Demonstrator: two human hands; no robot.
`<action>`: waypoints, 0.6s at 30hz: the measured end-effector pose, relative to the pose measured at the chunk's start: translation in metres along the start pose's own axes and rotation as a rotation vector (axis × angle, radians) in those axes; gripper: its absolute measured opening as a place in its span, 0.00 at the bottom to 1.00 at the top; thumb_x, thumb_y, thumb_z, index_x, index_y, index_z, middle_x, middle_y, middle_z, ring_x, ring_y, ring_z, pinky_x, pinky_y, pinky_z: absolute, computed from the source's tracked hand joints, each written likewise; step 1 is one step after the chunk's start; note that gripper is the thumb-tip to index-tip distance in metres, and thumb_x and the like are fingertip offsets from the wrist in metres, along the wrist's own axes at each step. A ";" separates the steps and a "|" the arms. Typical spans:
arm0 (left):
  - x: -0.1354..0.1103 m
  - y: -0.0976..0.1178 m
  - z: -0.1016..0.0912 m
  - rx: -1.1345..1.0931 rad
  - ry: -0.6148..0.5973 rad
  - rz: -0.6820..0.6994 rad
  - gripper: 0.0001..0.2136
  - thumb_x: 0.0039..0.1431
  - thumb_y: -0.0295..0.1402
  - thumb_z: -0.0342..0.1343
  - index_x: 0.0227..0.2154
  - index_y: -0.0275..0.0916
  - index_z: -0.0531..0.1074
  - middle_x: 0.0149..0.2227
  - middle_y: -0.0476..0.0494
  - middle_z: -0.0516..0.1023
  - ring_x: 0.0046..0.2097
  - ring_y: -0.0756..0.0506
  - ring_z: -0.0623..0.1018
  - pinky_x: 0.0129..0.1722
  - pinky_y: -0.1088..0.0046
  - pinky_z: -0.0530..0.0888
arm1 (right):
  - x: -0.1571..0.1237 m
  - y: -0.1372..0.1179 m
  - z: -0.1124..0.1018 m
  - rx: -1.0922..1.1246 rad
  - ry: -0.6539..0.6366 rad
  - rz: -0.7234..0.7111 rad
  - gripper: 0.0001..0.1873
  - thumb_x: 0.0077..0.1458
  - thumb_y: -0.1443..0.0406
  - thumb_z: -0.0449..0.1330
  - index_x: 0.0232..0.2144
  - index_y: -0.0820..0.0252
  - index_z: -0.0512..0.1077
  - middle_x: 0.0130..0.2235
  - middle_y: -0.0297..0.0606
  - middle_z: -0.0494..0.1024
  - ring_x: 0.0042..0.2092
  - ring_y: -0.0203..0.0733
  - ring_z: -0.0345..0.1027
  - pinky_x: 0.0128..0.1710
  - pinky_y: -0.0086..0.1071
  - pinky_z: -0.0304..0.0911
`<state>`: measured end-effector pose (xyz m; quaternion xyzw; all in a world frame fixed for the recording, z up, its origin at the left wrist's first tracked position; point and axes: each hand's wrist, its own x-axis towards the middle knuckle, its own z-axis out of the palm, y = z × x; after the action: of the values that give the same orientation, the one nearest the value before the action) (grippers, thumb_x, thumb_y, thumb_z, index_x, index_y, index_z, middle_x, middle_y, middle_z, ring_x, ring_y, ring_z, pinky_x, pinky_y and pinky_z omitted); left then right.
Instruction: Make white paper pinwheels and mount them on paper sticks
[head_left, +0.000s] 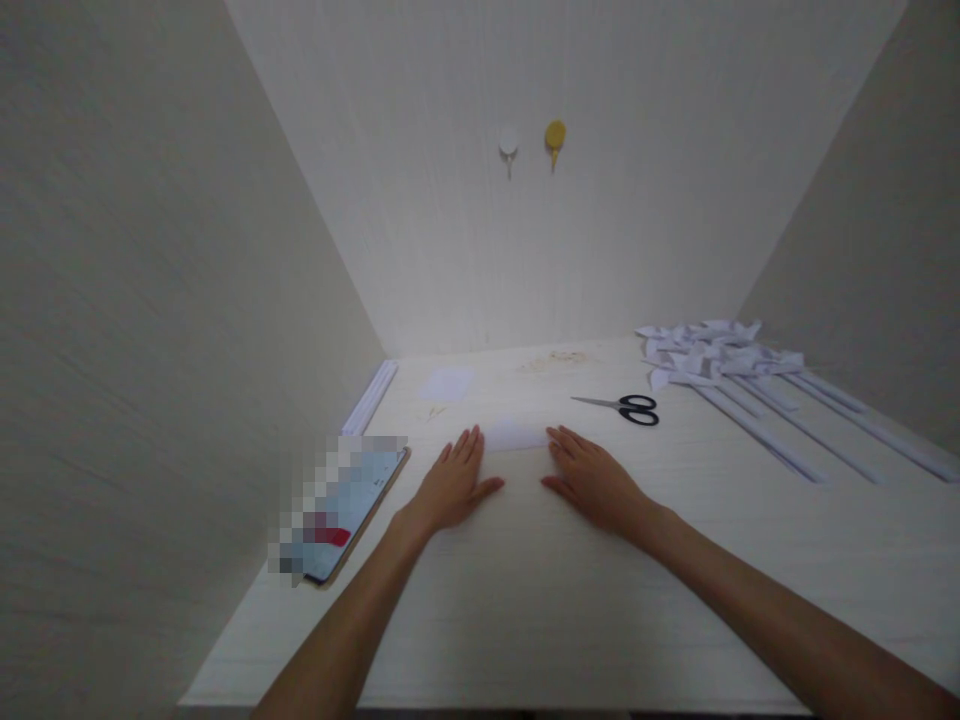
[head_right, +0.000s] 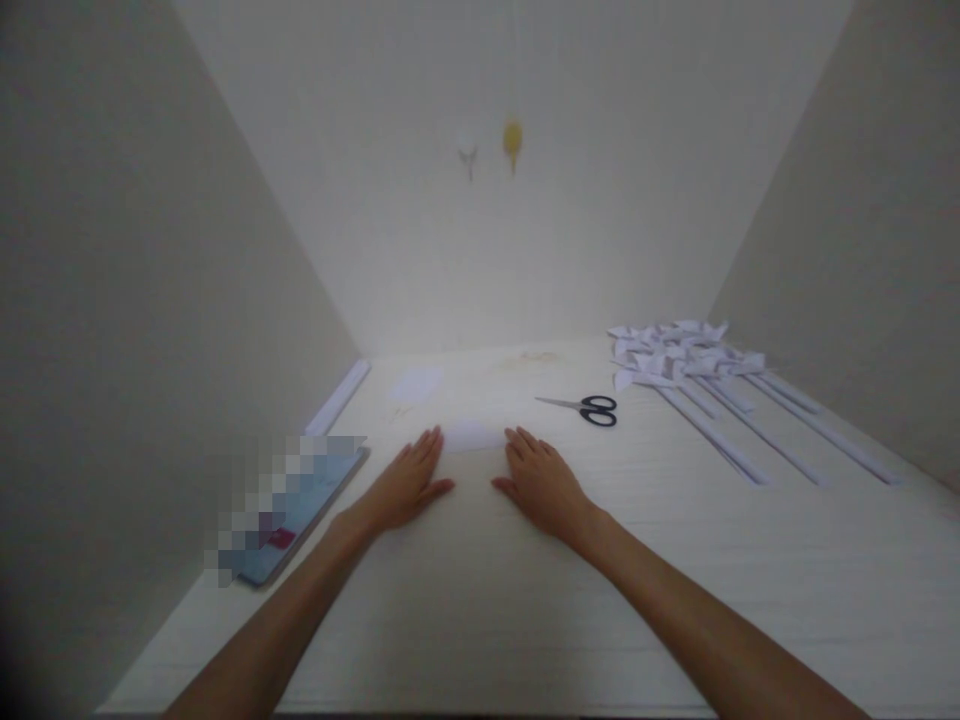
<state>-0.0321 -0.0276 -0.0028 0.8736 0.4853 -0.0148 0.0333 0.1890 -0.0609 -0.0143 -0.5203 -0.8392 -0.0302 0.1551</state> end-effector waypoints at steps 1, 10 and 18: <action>0.001 0.001 0.000 0.001 0.006 -0.006 0.34 0.55 0.49 0.33 0.56 0.25 0.42 0.59 0.30 0.41 0.60 0.40 0.43 0.55 0.59 0.50 | 0.000 0.001 0.000 0.011 0.010 -0.021 0.23 0.53 0.60 0.50 0.45 0.73 0.64 0.54 0.55 0.59 0.56 0.50 0.50 0.51 0.42 0.53; -0.001 0.013 -0.003 -0.036 0.003 0.129 0.36 0.53 0.51 0.32 0.57 0.26 0.42 0.60 0.31 0.40 0.60 0.40 0.41 0.56 0.57 0.46 | 0.001 0.009 0.002 0.046 0.048 -0.040 0.20 0.54 0.62 0.49 0.45 0.71 0.63 0.47 0.54 0.68 0.49 0.48 0.62 0.47 0.39 0.59; -0.005 0.047 -0.008 -0.163 -0.018 0.328 0.34 0.53 0.50 0.38 0.56 0.28 0.46 0.59 0.32 0.44 0.60 0.43 0.45 0.57 0.63 0.48 | 0.006 0.009 -0.001 0.090 0.035 -0.043 0.09 0.52 0.67 0.52 0.37 0.62 0.68 0.42 0.46 0.70 0.42 0.44 0.66 0.41 0.37 0.63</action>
<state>0.0050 -0.0562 0.0076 0.9353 0.3354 0.0223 0.1104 0.1948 -0.0514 -0.0130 -0.4940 -0.8479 -0.0047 0.1924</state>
